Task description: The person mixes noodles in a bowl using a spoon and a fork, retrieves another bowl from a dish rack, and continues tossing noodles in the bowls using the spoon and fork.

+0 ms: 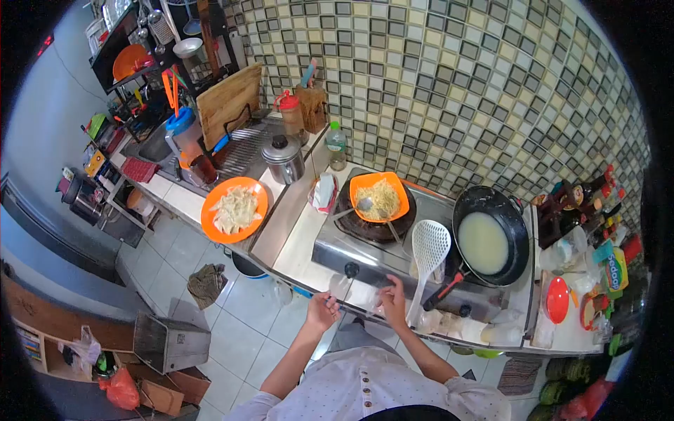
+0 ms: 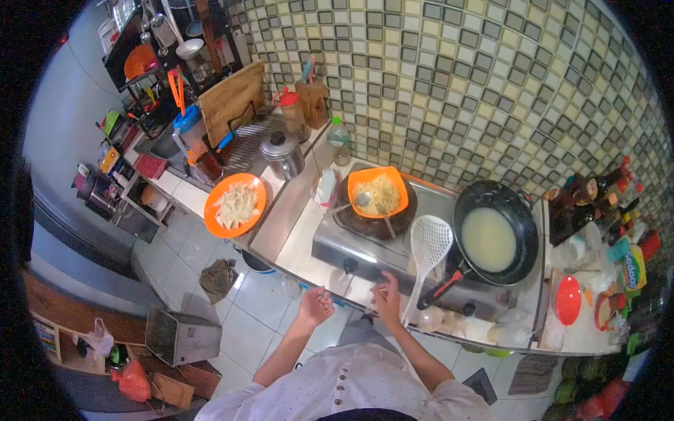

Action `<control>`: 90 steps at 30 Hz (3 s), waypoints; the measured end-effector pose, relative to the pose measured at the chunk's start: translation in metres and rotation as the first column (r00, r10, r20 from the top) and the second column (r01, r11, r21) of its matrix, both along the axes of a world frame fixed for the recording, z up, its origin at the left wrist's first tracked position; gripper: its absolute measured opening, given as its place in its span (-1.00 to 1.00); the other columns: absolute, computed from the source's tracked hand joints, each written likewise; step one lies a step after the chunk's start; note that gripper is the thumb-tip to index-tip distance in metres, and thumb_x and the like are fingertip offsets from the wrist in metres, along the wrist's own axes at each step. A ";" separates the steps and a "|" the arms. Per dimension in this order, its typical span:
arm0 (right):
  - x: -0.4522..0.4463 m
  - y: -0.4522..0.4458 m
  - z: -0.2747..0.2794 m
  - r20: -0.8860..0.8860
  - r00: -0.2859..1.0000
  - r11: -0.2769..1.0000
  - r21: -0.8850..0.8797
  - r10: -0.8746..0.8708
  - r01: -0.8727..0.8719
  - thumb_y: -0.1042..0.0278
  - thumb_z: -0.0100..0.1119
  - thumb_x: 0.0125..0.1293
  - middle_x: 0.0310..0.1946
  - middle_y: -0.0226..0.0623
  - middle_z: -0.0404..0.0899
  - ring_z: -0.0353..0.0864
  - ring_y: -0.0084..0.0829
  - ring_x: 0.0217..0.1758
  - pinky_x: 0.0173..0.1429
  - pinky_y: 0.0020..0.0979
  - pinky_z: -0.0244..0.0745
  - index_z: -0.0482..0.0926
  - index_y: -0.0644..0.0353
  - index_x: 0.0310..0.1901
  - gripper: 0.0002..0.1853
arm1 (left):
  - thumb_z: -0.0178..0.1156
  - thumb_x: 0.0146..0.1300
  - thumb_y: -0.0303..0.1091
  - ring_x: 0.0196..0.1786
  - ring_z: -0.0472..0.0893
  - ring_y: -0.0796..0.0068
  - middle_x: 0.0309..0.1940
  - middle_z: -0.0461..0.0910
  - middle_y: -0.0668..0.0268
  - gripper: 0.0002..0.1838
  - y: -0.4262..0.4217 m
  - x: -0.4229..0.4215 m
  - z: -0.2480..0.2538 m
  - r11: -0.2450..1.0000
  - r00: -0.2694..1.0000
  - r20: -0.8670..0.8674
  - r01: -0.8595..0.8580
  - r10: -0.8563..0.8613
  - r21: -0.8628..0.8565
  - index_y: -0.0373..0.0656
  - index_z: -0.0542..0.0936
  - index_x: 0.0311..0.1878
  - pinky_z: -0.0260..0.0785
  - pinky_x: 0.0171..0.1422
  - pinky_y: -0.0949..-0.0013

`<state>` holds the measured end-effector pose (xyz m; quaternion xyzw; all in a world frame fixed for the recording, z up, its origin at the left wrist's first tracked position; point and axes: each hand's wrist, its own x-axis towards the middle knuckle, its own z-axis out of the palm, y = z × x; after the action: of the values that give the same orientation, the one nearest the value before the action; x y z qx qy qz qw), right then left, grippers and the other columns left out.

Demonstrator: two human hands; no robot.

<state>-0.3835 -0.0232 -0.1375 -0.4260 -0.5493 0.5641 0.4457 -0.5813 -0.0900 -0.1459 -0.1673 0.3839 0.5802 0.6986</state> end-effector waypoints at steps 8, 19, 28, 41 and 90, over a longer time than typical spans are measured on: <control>-0.039 0.065 0.000 -0.146 0.954 0.964 -0.086 -0.263 0.253 0.42 0.06 0.20 -0.27 -0.30 0.34 0.41 -0.60 -0.54 -0.46 -0.57 0.43 -0.08 0.09 0.24 -0.34 | 0.03 0.11 -0.15 -0.49 0.40 0.62 -0.45 0.45 0.45 -0.54 0.087 -0.014 0.022 0.968 0.894 -0.438 0.183 -0.090 0.174 0.02 0.26 0.10 0.23 -0.38 0.53; -0.054 0.125 0.023 -0.129 0.948 0.948 0.092 -0.292 0.305 0.35 -0.05 0.29 -0.29 -0.34 0.37 0.39 -0.67 -0.53 -0.44 -0.64 0.38 0.26 0.22 0.09 -0.64 | -0.08 0.27 -0.03 -0.63 0.36 0.67 -0.48 0.43 0.36 -0.40 0.175 -0.040 0.022 0.891 0.719 -0.679 0.397 -0.150 0.223 -0.01 -0.02 0.28 0.16 -0.58 0.62; -0.050 0.147 0.045 0.177 0.887 0.888 0.271 -0.426 0.372 0.32 -0.19 0.34 -0.46 -0.31 0.46 0.39 -0.63 -0.56 -0.45 -0.61 0.33 0.44 0.31 -0.14 -0.74 | -0.17 0.34 -0.10 -0.55 0.29 0.75 -0.57 0.37 0.45 -0.63 0.203 -0.049 0.048 0.811 0.652 -0.756 0.417 0.048 0.411 -0.14 0.35 0.05 0.13 -0.48 0.65; -0.044 0.146 0.121 0.430 0.722 0.821 0.453 -0.542 0.347 0.42 -0.11 0.24 -0.38 -0.21 0.57 0.55 -0.36 -0.47 -0.31 -0.39 0.43 0.50 0.23 -0.19 -0.81 | -0.27 0.36 -0.11 -0.57 0.20 0.67 -0.67 0.20 0.46 -0.58 0.232 -0.051 0.065 0.775 0.414 -0.898 0.516 0.149 0.366 -0.14 0.31 -0.56 0.05 -0.48 0.54; -0.055 0.172 0.104 0.478 0.846 0.971 0.144 -0.237 0.190 0.27 -0.18 0.32 -0.52 -0.29 0.56 0.55 -0.38 -0.43 -0.30 -0.46 0.38 0.42 0.21 -0.09 -0.74 | -0.21 0.35 -0.13 -0.59 0.20 0.73 -0.68 0.21 0.48 -0.58 0.228 -0.059 0.082 0.752 0.345 -0.931 0.581 0.119 0.311 -0.22 0.40 -0.51 0.01 -0.52 0.57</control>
<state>-0.4386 0.1488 -0.0336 -0.5931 -0.6188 0.3582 0.3702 -0.6407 0.1383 -0.0641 0.4739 0.5170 0.5462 0.4580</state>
